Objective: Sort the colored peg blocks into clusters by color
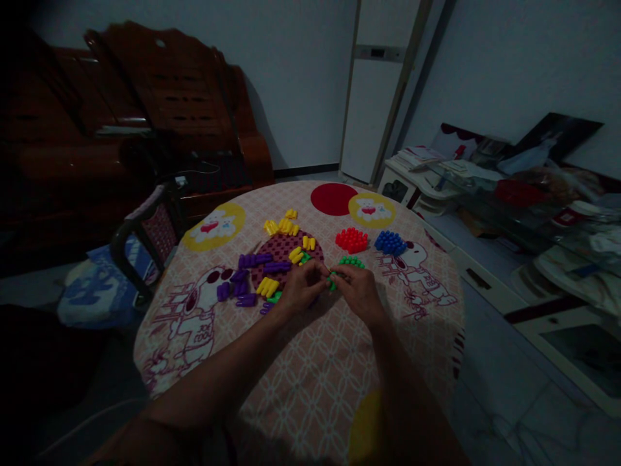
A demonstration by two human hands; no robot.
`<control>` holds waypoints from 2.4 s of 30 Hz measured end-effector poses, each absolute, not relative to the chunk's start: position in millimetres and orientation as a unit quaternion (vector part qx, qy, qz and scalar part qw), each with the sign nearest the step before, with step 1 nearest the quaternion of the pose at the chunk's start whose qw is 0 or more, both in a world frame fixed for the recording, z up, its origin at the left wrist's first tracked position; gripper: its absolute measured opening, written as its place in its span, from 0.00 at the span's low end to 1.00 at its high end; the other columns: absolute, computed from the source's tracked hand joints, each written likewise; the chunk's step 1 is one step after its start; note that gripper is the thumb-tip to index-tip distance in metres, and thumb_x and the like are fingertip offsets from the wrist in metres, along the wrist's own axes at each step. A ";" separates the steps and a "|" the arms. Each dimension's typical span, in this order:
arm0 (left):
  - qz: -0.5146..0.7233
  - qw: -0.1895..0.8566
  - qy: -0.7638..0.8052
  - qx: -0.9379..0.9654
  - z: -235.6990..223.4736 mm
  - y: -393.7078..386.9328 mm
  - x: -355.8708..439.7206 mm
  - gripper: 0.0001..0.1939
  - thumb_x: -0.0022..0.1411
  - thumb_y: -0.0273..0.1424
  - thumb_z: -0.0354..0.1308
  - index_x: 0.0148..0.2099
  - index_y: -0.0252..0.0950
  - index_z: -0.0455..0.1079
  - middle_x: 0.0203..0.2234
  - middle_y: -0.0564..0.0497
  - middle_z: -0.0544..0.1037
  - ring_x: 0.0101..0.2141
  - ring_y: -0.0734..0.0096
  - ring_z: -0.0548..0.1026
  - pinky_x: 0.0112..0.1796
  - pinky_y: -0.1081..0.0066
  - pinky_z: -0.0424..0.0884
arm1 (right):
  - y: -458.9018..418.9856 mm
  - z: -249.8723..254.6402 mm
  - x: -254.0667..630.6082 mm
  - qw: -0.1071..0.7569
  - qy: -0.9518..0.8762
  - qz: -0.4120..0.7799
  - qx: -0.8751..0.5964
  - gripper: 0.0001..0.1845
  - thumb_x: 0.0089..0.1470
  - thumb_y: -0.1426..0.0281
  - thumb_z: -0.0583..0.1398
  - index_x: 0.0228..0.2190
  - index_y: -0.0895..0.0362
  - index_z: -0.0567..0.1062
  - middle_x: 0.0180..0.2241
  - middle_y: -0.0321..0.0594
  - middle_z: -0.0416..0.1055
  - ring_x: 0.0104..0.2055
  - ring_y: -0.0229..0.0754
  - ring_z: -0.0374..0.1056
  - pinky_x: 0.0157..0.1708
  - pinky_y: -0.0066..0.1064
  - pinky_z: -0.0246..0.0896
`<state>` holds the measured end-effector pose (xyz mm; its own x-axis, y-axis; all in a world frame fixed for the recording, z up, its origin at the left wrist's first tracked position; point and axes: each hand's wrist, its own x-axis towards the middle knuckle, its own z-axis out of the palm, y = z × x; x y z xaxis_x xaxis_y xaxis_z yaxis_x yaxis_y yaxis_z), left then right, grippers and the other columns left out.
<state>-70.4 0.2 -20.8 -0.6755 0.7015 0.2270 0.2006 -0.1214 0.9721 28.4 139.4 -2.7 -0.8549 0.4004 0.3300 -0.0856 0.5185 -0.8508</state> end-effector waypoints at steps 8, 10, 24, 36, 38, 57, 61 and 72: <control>0.635 0.148 0.669 0.356 -16.9 -5.3 -69.0 0.05 0.59 0.31 0.60 0.38 0.35 0.71 0.31 0.51 0.77 0.32 0.70 0.74 0.36 0.71 0.68 | 155.7 -2.3 41.0 0.263 -0.891 0.357 -0.094 0.05 0.54 0.70 0.63 0.31 0.55 0.81 0.32 0.40 0.78 0.32 0.43 0.73 0.35 0.33 0.66; 0.634 0.133 0.676 0.353 -20.4 -7.4 -73.9 0.06 0.60 0.30 0.58 0.40 0.35 0.72 0.33 0.50 0.78 0.34 0.69 0.75 0.37 0.70 0.70 | 158.7 -4.9 42.7 0.259 -0.917 0.285 -0.099 0.05 0.54 0.73 0.62 0.32 0.55 0.80 0.32 0.41 0.78 0.33 0.43 0.72 0.36 0.34 0.65; 0.636 0.141 0.682 0.331 -31.3 -10.8 -82.7 0.08 0.61 0.32 0.56 0.38 0.35 0.75 0.30 0.51 0.78 0.32 0.70 0.74 0.35 0.71 0.69 | 147.3 -13.4 41.3 0.156 -0.982 0.036 -0.096 0.11 0.63 0.75 0.54 0.37 0.55 0.77 0.37 0.45 0.72 0.37 0.45 0.67 0.35 0.32 0.58; 0.652 0.063 0.707 0.266 14.5 -64.7 -150.9 0.11 0.54 0.35 0.61 0.38 0.34 0.75 0.27 0.52 0.78 0.27 0.71 0.74 0.31 0.72 0.70 | 144.7 -12.9 42.7 0.310 -0.941 0.105 -0.089 0.11 0.63 0.70 0.57 0.28 0.55 0.73 0.29 0.41 0.72 0.31 0.42 0.66 0.32 0.31 0.55; 0.594 0.062 0.754 0.275 17.8 -80.3 -161.8 0.10 0.54 0.36 0.62 0.35 0.34 0.75 0.23 0.53 0.76 0.24 0.71 0.72 0.28 0.73 0.67 | 140.0 -13.5 41.1 0.308 -0.941 0.121 -0.072 0.12 0.65 0.68 0.56 0.28 0.55 0.73 0.29 0.41 0.73 0.31 0.41 0.66 0.32 0.31 0.55; 0.295 0.114 0.826 0.467 15.4 -74.4 -133.0 0.11 0.52 0.26 0.63 0.40 0.36 0.75 0.32 0.48 0.79 0.35 0.62 0.75 0.38 0.66 0.68 | 94.2 -25.8 29.1 0.206 -0.946 0.252 -0.009 0.08 0.64 0.68 0.58 0.38 0.56 0.78 0.35 0.44 0.78 0.37 0.44 0.73 0.40 0.33 0.65; 0.555 0.205 0.700 0.400 9.2 -55.6 -119.8 0.14 0.55 0.35 0.64 0.44 0.36 0.74 0.31 0.51 0.78 0.31 0.69 0.74 0.34 0.72 0.68 | 86.9 -22.2 25.1 0.228 -0.885 0.402 -0.058 0.10 0.59 0.66 0.61 0.43 0.54 0.78 0.31 0.38 0.77 0.32 0.42 0.72 0.35 0.31 0.66; 0.763 0.247 0.557 0.218 -4.8 -24.1 -87.4 0.20 0.48 0.34 0.72 0.39 0.36 0.67 0.26 0.57 0.73 0.24 0.79 0.69 0.28 0.78 0.65 | 88.3 -23.7 18.6 0.240 -0.669 0.684 -0.167 0.19 0.44 0.61 0.69 0.38 0.55 0.77 0.30 0.36 0.76 0.29 0.39 0.73 0.27 0.29 0.71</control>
